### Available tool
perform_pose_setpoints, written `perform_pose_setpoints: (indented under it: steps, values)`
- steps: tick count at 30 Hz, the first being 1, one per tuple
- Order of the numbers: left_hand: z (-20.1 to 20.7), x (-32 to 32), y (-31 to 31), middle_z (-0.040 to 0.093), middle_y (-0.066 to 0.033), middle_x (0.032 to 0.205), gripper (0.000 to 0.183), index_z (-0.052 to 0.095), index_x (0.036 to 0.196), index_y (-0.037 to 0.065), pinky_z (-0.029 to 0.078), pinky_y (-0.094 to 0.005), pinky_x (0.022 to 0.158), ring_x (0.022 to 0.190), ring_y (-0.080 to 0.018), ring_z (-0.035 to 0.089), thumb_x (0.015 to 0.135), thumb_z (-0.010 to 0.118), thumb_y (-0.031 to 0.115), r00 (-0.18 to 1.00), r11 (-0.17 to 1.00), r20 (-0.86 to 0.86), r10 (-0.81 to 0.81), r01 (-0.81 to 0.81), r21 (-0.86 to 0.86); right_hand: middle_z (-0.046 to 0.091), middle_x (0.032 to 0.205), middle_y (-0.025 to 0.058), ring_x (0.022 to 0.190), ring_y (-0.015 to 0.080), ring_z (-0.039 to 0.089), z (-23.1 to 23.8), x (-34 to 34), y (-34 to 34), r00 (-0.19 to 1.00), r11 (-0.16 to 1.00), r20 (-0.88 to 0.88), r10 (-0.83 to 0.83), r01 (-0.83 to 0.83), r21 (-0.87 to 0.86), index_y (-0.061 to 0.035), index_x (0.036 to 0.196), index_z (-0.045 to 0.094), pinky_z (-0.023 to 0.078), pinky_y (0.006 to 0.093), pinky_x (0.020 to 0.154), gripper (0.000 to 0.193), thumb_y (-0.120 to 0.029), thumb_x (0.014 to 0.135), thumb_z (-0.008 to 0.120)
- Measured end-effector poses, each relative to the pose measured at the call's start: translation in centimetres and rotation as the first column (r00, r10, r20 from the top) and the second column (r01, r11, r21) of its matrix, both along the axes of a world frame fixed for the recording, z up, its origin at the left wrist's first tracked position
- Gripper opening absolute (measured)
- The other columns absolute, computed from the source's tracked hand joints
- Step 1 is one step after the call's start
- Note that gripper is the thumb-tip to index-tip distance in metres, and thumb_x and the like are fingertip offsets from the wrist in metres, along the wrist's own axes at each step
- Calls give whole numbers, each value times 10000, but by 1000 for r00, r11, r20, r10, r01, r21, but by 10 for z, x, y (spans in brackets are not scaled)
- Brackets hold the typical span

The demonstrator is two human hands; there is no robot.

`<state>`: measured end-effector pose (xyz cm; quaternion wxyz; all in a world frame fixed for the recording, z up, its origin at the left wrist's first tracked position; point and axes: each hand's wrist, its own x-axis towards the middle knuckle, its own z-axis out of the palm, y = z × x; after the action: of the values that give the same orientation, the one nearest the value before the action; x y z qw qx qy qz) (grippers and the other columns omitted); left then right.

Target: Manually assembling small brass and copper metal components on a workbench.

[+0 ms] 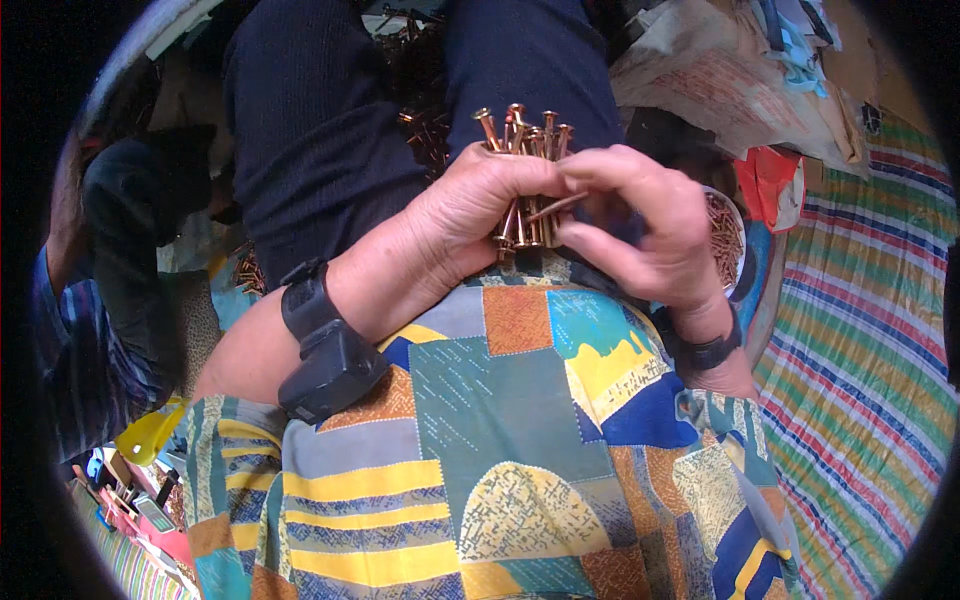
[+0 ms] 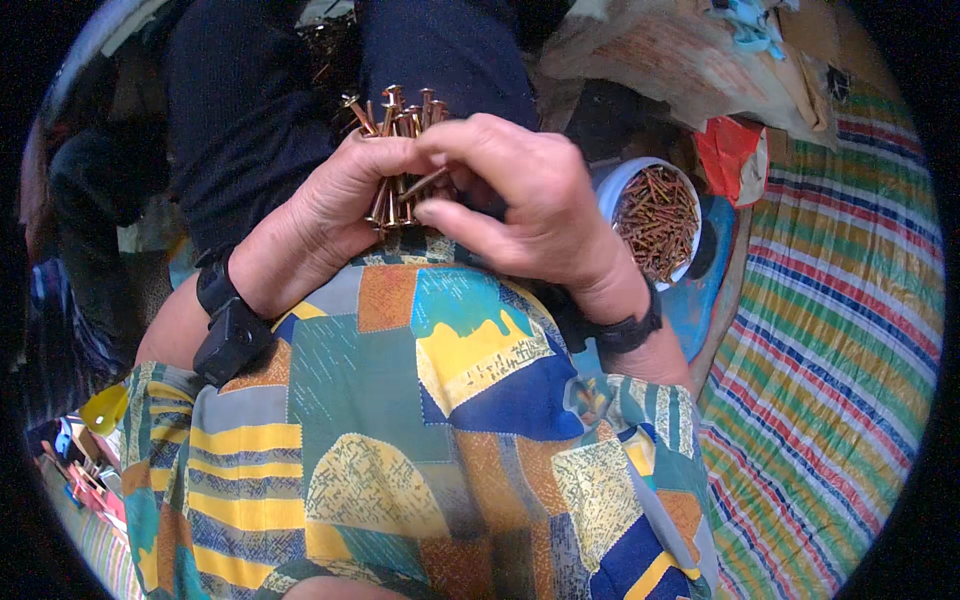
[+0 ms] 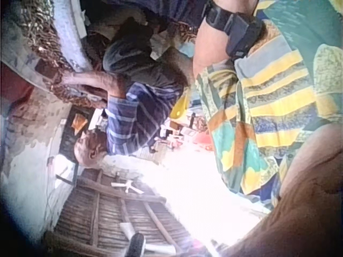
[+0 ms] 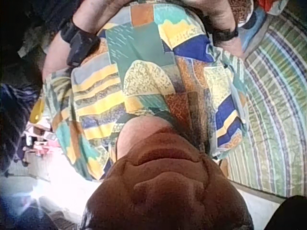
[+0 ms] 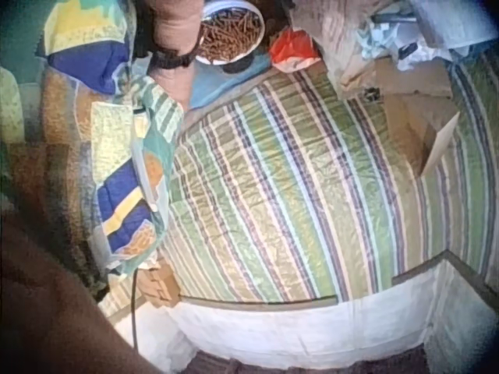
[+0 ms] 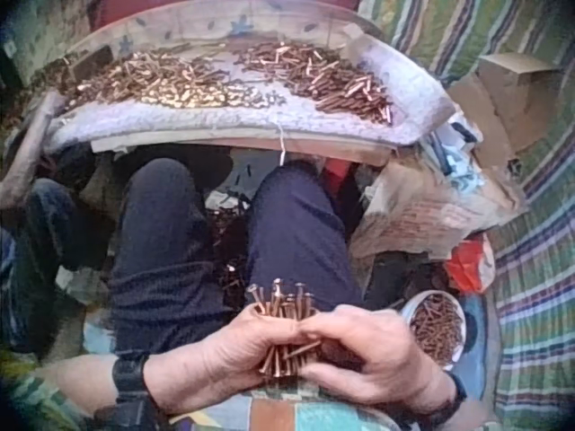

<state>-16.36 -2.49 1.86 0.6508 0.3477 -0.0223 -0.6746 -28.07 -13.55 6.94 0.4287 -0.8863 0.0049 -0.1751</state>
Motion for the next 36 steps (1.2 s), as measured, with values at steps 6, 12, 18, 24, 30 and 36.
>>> perform_pose_setpoints:
  steps: [6, 12, 18, 24, 30, 36]
  values:
    - [5, 5, -3, 605, -94, 713, 131, 571, 846, 0, 531, -260, 560, 593, -152, 613, 732, 608, 52, 987, 984, -16, 161, -160, 78, 562, 700, 115, 609, 251, 591, 0, 9, -2, 990, 979, 104, 98, -77, -188, -11, 838, 571, 476, 304, 525, 184, 33, 670, 633]
    - [12, 21, -10, 581, -73, 692, 104, 542, 809, 37, 526, -300, 600, 617, -169, 603, 734, 602, 75, 935, 942, -112, 337, -336, 28, 577, 685, 131, 586, 248, 600, 4, 19, 1, 963, 955, 216, 158, -94, -281, 8, 798, 556, 485, 293, 498, 152, 26, 673, 641]
    - [10, 65, -20, 531, -48, 744, 59, 505, 810, 36, 523, -302, 657, 689, -143, 562, 777, 534, 76, 803, 817, -216, 556, -576, -38, 594, 675, 119, 533, 173, 585, 8, 32, -7, 954, 993, 297, 33, -66, 99, 29, 814, 510, 475, 239, 476, 109, 0, 761, 601]
    - [31, 73, -22, 568, -75, 747, 93, 518, 844, 41, 521, -337, 674, 694, -186, 581, 755, 543, 55, 789, 788, -293, 540, -596, -155, 611, 698, 90, 578, 121, 612, 20, 62, -17, 907, 670, -109, 407, -215, 711, 37, 802, 499, 480, 204, 503, 39, 18, 822, 471]
    - [57, 68, -31, 602, -113, 788, 189, 535, 915, 38, 506, -367, 747, 779, -253, 602, 729, 571, 40, 850, 803, -301, 432, -514, -301, 597, 641, 65, 577, 103, 597, 21, 92, -18, 960, 723, 32, 278, -231, 651, 22, 788, 522, 478, 194, 520, 74, -33, 835, 540]
    - [58, 115, -20, 494, -46, 658, 166, 493, 886, 52, 441, -300, 597, 652, -197, 530, 753, 573, 112, 863, 816, 53, 502, -452, -361, 583, 639, 85, 557, 107, 578, 49, 108, -39, 990, 747, 67, 127, -140, 650, 40, 806, 515, 455, 199, 493, 21, 22, 813, 522]
